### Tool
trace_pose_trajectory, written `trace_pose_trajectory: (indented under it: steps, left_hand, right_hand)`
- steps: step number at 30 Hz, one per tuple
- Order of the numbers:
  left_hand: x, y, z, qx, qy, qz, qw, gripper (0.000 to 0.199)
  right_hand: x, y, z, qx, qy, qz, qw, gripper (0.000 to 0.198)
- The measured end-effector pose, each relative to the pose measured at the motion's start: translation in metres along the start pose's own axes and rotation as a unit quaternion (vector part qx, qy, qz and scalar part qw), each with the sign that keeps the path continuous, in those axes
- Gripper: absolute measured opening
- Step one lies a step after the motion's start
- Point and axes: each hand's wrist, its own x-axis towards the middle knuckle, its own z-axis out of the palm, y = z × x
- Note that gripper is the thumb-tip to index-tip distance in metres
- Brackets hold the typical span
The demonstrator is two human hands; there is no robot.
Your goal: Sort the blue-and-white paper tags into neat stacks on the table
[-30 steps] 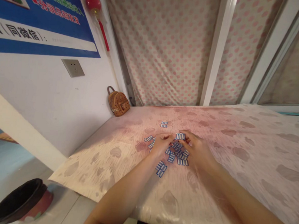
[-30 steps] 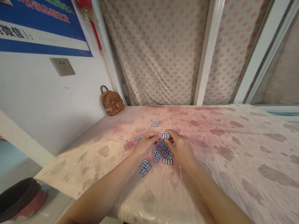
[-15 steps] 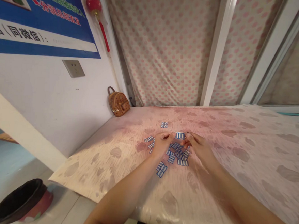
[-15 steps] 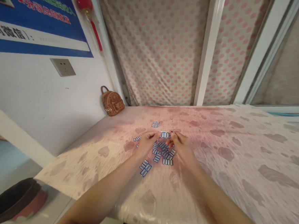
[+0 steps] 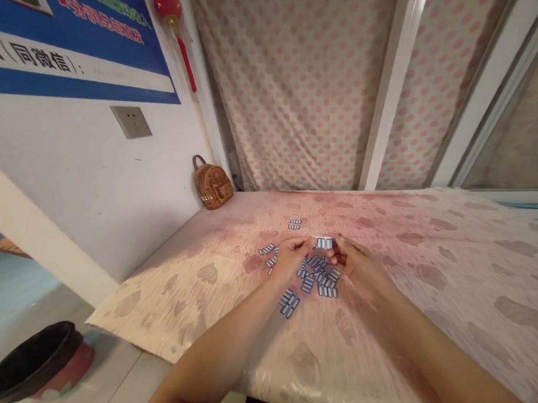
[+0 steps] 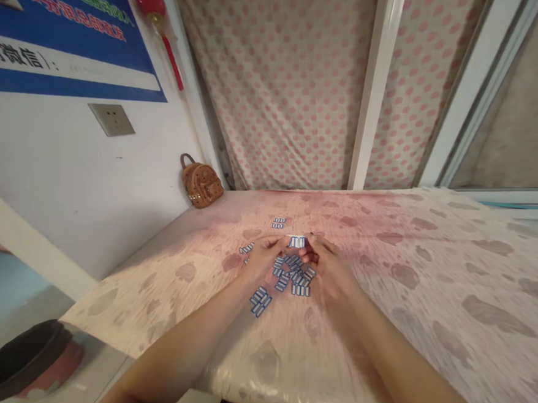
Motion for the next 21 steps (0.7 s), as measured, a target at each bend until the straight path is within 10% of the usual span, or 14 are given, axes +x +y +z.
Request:
trace_pose_trajectory:
  steps: [13, 21]
  left_hand:
    - [-0.0004, 0.0016, 0.0011, -0.004, 0.004, 0.0, 1.0, 0.041]
    - [-0.0023, 0.0043, 0.0015, 0.011, -0.003, 0.012, 1.0, 0.038]
  right_hand:
    - [0.0035, 0.0038, -0.0005, -0.118, -0.016, -0.078, 0.99, 0.043]
    - [-0.0038, -0.001, -0.002, -0.426, -0.023, -0.253, 0.868, 0.031]
